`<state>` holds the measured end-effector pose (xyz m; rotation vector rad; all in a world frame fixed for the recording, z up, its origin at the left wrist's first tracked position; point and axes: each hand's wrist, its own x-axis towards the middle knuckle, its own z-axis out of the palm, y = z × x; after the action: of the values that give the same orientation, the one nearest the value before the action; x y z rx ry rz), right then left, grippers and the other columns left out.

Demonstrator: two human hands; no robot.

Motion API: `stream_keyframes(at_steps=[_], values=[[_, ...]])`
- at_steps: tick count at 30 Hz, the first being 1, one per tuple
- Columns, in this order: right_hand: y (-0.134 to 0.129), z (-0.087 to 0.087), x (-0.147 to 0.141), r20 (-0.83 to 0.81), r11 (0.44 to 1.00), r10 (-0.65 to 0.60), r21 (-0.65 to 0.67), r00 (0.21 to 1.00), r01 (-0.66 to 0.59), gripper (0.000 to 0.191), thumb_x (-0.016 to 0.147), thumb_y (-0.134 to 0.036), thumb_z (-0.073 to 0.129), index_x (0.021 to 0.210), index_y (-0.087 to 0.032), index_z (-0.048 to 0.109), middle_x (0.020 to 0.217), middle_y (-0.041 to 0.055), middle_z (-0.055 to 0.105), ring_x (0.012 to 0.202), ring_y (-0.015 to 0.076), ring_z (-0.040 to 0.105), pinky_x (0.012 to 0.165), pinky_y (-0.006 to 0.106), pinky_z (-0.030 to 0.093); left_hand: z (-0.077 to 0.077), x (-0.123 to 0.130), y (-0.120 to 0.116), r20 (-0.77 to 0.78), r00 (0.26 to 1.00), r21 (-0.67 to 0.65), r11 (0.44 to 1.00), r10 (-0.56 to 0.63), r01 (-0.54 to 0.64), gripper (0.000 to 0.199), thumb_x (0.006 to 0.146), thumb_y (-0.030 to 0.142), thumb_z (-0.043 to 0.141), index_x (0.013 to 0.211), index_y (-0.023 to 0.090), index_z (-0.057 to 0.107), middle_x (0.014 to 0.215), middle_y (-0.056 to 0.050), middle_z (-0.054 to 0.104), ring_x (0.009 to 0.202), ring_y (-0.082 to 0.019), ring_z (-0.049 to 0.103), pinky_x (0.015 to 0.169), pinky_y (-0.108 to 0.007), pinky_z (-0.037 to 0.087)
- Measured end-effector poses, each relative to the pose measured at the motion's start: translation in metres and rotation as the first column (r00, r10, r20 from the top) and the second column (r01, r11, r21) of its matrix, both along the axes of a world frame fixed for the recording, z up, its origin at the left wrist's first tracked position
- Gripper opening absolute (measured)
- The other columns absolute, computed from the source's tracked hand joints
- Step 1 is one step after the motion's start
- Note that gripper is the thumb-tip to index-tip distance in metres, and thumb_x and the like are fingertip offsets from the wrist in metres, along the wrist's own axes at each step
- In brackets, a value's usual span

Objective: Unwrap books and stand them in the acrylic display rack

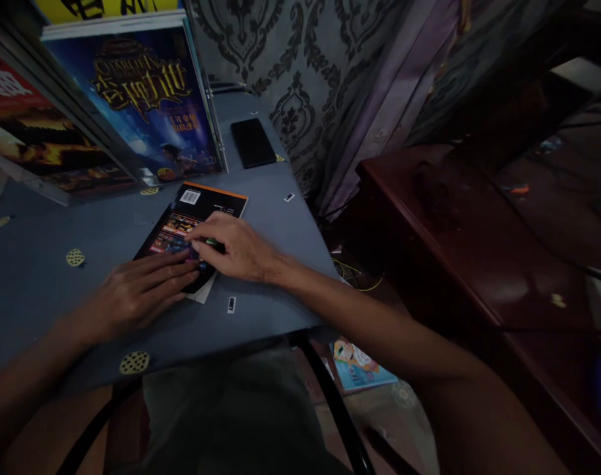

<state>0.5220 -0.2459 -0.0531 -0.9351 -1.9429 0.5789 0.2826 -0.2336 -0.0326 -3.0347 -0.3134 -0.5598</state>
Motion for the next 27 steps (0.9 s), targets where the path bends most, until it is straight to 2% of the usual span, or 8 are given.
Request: stream_keyframes(at_steps=[4, 9, 14, 18, 21, 27], values=[[-0.009, 0.006, -0.007, -0.112, 0.992, 0.071, -0.099, 0.991, -0.083, 0.020, 0.096, -0.022, 0.054, 0.099, -0.017, 0.073, 0.095, 0.0054, 0.073, 0.089, 0.0162, 0.067, 0.083, 0.032, 0.055, 0.001, 0.001, 0.000, 0.007, 1.000, 0.030, 1.000, 0.005, -0.005, 0.026, 0.099, 0.019, 0.055, 0.121, 0.016, 0.067, 0.121, -0.009, 0.075, 0.123, -0.026, 0.066, 0.097, -0.042, 0.061], [-0.023, 0.010, -0.012, -0.193, 0.980, 0.132, -0.125, 0.972, -0.157, 0.020, 0.096, -0.021, 0.053, 0.097, -0.015, 0.072, 0.088, 0.0054, 0.071, 0.083, 0.0157, 0.066, 0.078, 0.031, 0.055, -0.001, 0.000, -0.001, 0.028, 1.000, 0.027, 1.000, 0.006, -0.007, 0.025, 0.098, 0.021, 0.055, 0.120, 0.016, 0.067, 0.114, -0.009, 0.077, 0.118, -0.027, 0.069, 0.097, -0.043, 0.061], [-0.031, 0.007, -0.014, -0.115, 0.967, 0.241, -0.054, 0.964, -0.249, 0.019, 0.097, -0.019, 0.053, 0.090, -0.015, 0.071, 0.084, 0.0064, 0.071, 0.083, 0.0156, 0.065, 0.079, 0.031, 0.054, -0.005, -0.003, -0.001, -0.005, 1.000, 0.003, 1.000, 0.019, -0.019, 0.023, 0.097, 0.026, 0.060, 0.116, 0.017, 0.069, 0.119, -0.008, 0.075, 0.126, -0.027, 0.064, 0.103, -0.043, 0.058], [-0.029, 0.002, -0.015, 0.009, 0.932, 0.361, 0.019, 0.933, -0.361, 0.024, 0.097, -0.016, 0.050, 0.079, -0.017, 0.067, 0.073, 0.0041, 0.070, 0.077, 0.0152, 0.062, 0.078, 0.030, 0.054, -0.007, -0.007, -0.001, 0.006, 1.000, -0.064, 0.998, 0.017, -0.017, 0.030, 0.095, 0.025, 0.061, 0.122, 0.015, 0.067, 0.127, -0.011, 0.072, 0.128, -0.029, 0.062, 0.105, -0.046, 0.056], [-0.028, 0.001, -0.014, 0.042, 0.928, 0.368, 0.049, 0.929, -0.370, 0.024, 0.097, -0.016, 0.050, 0.078, -0.018, 0.065, 0.073, 0.0039, 0.071, 0.074, 0.0150, 0.061, 0.077, 0.030, 0.054, -0.007, -0.007, -0.001, 0.015, 0.999, -0.120, 0.992, 0.036, -0.034, 0.034, 0.095, 0.024, 0.061, 0.128, 0.018, 0.065, 0.129, -0.009, 0.071, 0.130, -0.028, 0.061, 0.107, -0.046, 0.054], [-0.029, 0.003, -0.015, 0.061, 0.926, 0.359, 0.103, 0.931, -0.364, 0.025, 0.097, -0.016, 0.051, 0.076, -0.018, 0.065, 0.068, 0.0022, 0.069, 0.069, 0.0143, 0.059, 0.075, 0.028, 0.054, -0.005, -0.006, -0.001, 0.025, 0.999, -0.152, 0.988, 0.035, -0.031, 0.033, 0.094, 0.025, 0.060, 0.126, 0.019, 0.067, 0.128, -0.009, 0.072, 0.128, -0.028, 0.062, 0.106, -0.046, 0.054]])
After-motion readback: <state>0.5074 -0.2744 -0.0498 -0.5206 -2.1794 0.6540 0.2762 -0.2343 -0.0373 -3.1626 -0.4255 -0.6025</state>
